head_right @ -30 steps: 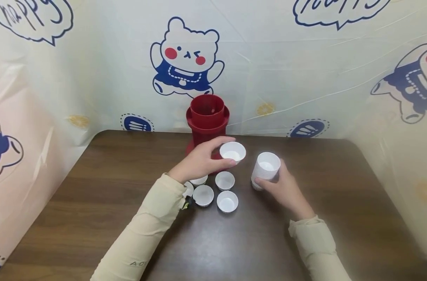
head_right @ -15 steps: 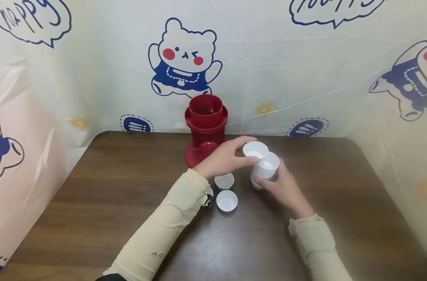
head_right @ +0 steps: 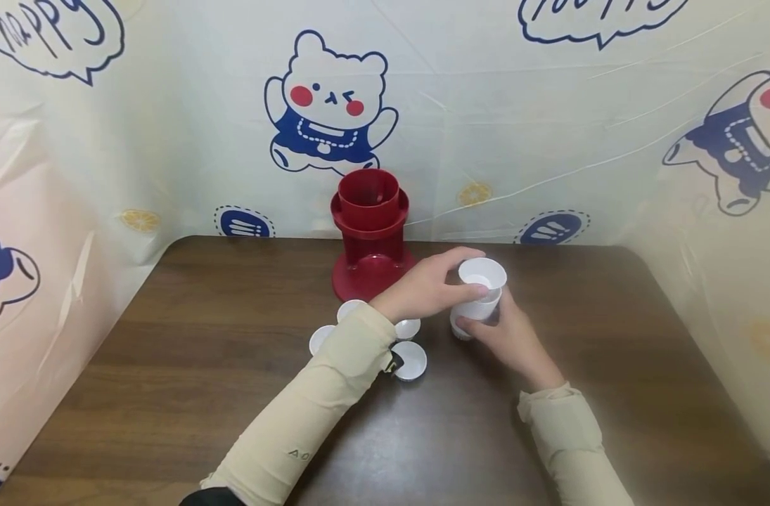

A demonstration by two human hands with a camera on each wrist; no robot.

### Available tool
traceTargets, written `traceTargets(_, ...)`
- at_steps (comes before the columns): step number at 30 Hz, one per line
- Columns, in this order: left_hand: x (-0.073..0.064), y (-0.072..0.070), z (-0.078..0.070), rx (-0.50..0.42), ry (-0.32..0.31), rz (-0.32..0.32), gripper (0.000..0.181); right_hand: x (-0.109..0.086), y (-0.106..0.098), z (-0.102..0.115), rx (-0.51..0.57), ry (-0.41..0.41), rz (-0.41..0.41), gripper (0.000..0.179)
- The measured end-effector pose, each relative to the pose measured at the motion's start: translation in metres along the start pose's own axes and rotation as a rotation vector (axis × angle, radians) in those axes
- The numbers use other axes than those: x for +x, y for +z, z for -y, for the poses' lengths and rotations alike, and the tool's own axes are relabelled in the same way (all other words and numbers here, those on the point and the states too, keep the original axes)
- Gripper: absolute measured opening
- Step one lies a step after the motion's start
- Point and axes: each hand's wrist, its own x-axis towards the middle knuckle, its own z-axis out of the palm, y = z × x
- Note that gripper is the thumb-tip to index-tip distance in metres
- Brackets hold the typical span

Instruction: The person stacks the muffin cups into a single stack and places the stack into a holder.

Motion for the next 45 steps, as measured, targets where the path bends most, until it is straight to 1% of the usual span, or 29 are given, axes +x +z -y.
traceTargets(3, 0.002, 0.003, 0.0, 0.007, 0.0, 0.005, 0.062, 0.001, 0.001, 0.0, 0.001, 0.003, 0.015, 0.073)
traceTargets(9, 0.001, 0.006, 0.004, 0.026, -0.043, 0.022, 0.063, 0.003, 0.003, 0.003, -0.017, -0.014, 0.013, 0.071)
traceTargets(12, 0.001, 0.007, 0.008, 0.049, -0.066, 0.037, 0.064, 0.003, 0.002, 0.005, -0.006, -0.016, 0.003, 0.074)
traceTargets(17, 0.001, 0.009, 0.014, 0.081, -0.095, 0.077, 0.07, 0.001, -0.001, 0.007, 0.008, 0.009, -0.002, 0.082)
traceTargets(19, 0.001, 0.01, 0.015, 0.114, -0.098, 0.096, 0.074, 0.001, -0.001, 0.006, 0.004, 0.013, -0.002, 0.082)
traceTargets(22, -0.003, 0.01, 0.015, 0.207, -0.097, 0.125, 0.079, 0.001, -0.001, 0.004, -0.013, 0.01, -0.009, 0.079)
traceTargets(24, -0.008, 0.008, 0.014, 0.269, -0.083, 0.142, 0.079, 0.0, -0.001, 0.003, -0.028, 0.004, -0.017, 0.077)
traceTargets(26, -0.015, 0.004, 0.013, 0.321, -0.076, 0.161, 0.077, 0.0, 0.0, 0.002, -0.029, 0.001, -0.017, 0.077)
traceTargets(29, -0.029, -0.005, 0.013, 0.352, -0.048, 0.198, 0.068, 0.001, 0.0, 0.002, -0.021, 0.0, -0.01, 0.078)
traceTargets(31, -0.04, -0.013, 0.014, 0.331, -0.04, 0.223, 0.061, 0.001, 0.001, 0.002, -0.004, 0.007, 0.0, 0.079)
traceTargets(34, -0.056, -0.025, 0.018, 0.261, -0.01, 0.22, 0.05, 0.0, 0.001, 0.004, -0.008, 0.018, 0.003, 0.079)
traceTargets(37, -0.076, -0.037, 0.023, 0.186, 0.007, 0.165, 0.044, 0.0, 0.0, 0.005, -0.011, 0.028, 0.003, 0.08)
traceTargets(39, -0.089, -0.045, 0.028, 0.168, 0.01, 0.115, 0.041, 0.0, 0.0, 0.005, -0.019, 0.035, 0.002, 0.08)
traceTargets(41, -0.104, -0.053, 0.036, 0.178, -0.002, 0.07, 0.039, -0.001, 0.0, 0.005, -0.027, 0.037, 0.004, 0.08)
traceTargets(42, -0.111, -0.057, 0.04, 0.193, -0.017, 0.05, 0.039, -0.001, 0.0, 0.005, -0.034, 0.038, 0.004, 0.079)
traceTargets(45, -0.131, -0.068, 0.056, 0.247, -0.09, -0.004, 0.04, -0.003, -0.001, 0.005, -0.04, 0.043, 0.0, 0.078)
